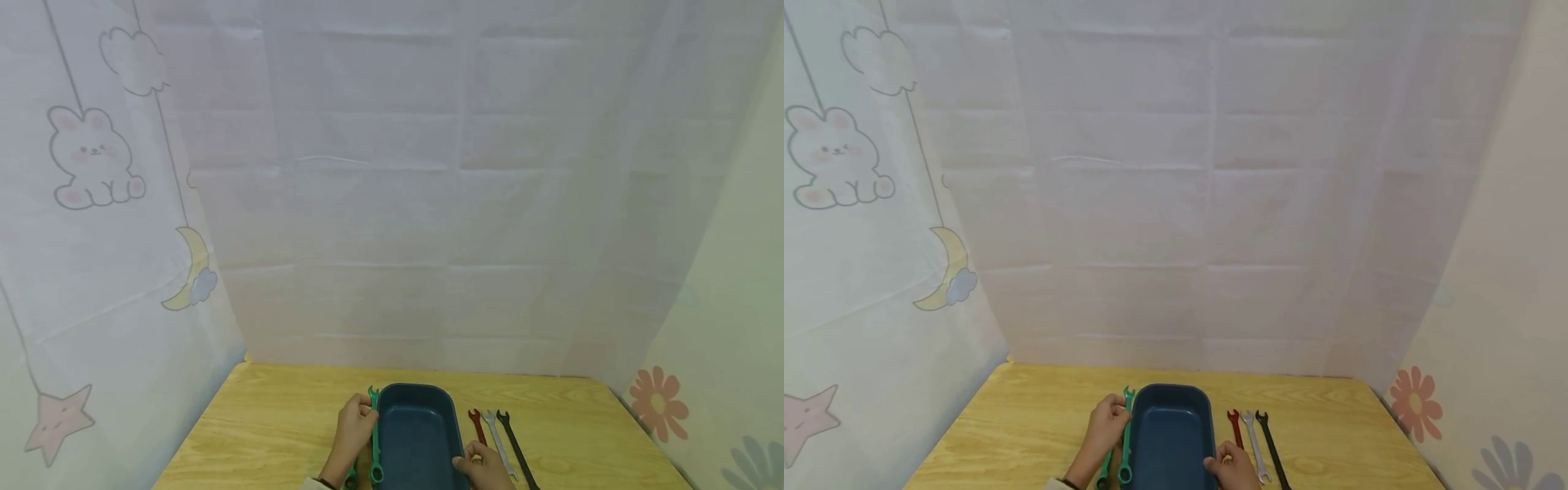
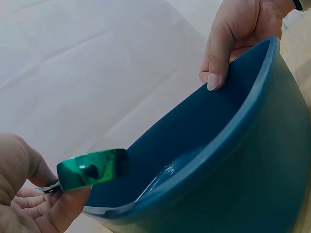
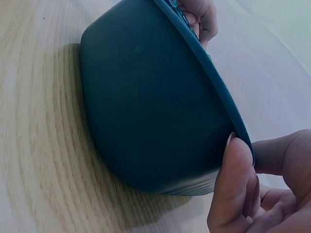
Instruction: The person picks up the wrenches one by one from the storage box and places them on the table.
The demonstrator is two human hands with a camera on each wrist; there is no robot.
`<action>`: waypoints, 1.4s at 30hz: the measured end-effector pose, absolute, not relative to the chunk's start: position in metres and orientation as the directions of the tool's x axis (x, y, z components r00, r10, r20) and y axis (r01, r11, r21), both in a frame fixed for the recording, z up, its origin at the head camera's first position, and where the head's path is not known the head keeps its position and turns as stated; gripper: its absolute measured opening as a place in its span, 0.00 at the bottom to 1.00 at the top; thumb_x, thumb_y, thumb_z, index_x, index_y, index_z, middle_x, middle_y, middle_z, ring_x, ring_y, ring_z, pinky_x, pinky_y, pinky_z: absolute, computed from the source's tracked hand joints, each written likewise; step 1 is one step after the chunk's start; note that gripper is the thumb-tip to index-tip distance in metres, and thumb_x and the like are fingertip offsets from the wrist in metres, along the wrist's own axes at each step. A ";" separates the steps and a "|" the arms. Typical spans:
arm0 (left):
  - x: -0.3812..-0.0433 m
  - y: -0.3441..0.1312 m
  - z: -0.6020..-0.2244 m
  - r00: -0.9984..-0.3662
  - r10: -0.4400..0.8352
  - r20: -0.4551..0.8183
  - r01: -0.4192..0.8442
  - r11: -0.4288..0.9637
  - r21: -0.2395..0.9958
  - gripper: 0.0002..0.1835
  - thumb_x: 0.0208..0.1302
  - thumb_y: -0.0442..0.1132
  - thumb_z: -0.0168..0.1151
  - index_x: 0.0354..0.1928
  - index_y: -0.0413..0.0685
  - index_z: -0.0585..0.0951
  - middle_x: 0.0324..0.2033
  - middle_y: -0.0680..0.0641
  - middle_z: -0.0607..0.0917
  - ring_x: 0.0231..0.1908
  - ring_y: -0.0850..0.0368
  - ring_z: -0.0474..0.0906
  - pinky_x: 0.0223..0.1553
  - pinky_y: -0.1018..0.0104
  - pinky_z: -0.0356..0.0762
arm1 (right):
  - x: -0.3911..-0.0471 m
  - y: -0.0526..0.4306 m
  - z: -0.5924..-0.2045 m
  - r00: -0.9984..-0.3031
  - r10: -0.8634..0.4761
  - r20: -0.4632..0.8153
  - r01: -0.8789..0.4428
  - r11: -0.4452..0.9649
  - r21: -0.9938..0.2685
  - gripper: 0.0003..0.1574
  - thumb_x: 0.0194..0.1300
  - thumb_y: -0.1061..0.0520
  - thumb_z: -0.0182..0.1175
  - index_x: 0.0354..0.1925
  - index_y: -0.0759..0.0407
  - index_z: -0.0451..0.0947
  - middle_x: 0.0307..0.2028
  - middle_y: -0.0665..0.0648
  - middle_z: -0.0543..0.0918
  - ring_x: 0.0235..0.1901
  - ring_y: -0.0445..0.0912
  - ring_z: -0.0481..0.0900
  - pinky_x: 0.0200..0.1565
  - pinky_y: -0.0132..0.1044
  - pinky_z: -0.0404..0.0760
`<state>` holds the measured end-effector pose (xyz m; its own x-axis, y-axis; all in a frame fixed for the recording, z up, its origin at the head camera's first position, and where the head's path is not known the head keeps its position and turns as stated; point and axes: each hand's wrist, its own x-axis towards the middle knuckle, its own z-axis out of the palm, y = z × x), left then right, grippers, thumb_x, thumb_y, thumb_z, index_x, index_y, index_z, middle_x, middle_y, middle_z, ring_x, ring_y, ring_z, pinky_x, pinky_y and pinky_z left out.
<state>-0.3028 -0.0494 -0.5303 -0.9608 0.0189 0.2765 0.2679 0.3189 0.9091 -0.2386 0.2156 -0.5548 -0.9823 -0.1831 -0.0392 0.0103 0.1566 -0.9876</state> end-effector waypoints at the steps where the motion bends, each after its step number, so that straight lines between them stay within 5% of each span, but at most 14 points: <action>1: -0.303 -0.050 -0.531 -0.960 0.015 0.279 0.269 0.319 0.909 0.11 0.54 0.29 0.52 0.41 0.32 0.73 0.21 0.48 0.75 0.18 0.58 0.68 0.18 0.68 0.66 | -0.239 0.216 -0.555 -0.983 -0.181 -0.031 0.000 0.167 -0.986 0.13 0.60 0.55 0.56 0.25 0.55 0.62 0.11 0.46 0.56 0.12 0.39 0.52 0.18 0.33 0.60; 11: -0.302 -0.055 -0.534 -0.961 0.010 0.278 0.269 0.283 0.921 0.11 0.57 0.29 0.50 0.41 0.32 0.73 0.17 0.51 0.69 0.12 0.64 0.58 0.14 0.74 0.58 | -0.238 0.215 -0.554 -0.983 -0.179 -0.046 0.020 0.144 -0.989 0.13 0.59 0.55 0.57 0.26 0.56 0.63 0.10 0.45 0.55 0.10 0.38 0.51 0.17 0.32 0.59; 18: -0.302 -0.058 -0.537 -0.963 -0.018 0.270 0.253 0.288 0.923 0.12 0.56 0.28 0.52 0.42 0.29 0.73 0.22 0.48 0.75 0.17 0.61 0.68 0.16 0.72 0.66 | -0.236 0.217 -0.554 -0.977 -0.208 -0.056 0.030 0.126 -0.992 0.13 0.60 0.53 0.56 0.26 0.56 0.63 0.10 0.45 0.55 0.10 0.38 0.50 0.16 0.32 0.58; 26: -0.303 -0.063 -0.539 -0.968 -0.023 0.250 0.235 0.268 0.934 0.12 0.58 0.29 0.50 0.42 0.29 0.72 0.17 0.52 0.67 0.13 0.63 0.60 0.16 0.73 0.60 | -0.238 0.216 -0.555 -0.980 -0.192 -0.054 0.030 0.129 -0.991 0.13 0.59 0.54 0.57 0.27 0.56 0.63 0.10 0.44 0.55 0.09 0.37 0.52 0.15 0.31 0.59; 42: -0.302 -0.082 -0.545 -0.978 -0.032 0.205 0.191 0.248 0.950 0.16 0.56 0.30 0.49 0.46 0.25 0.71 0.26 0.37 0.80 0.11 0.58 0.73 0.13 0.65 0.73 | -0.238 0.214 -0.554 -0.981 -0.189 -0.054 0.030 0.125 -0.992 0.12 0.60 0.56 0.56 0.27 0.57 0.63 0.11 0.44 0.56 0.10 0.37 0.52 0.16 0.31 0.59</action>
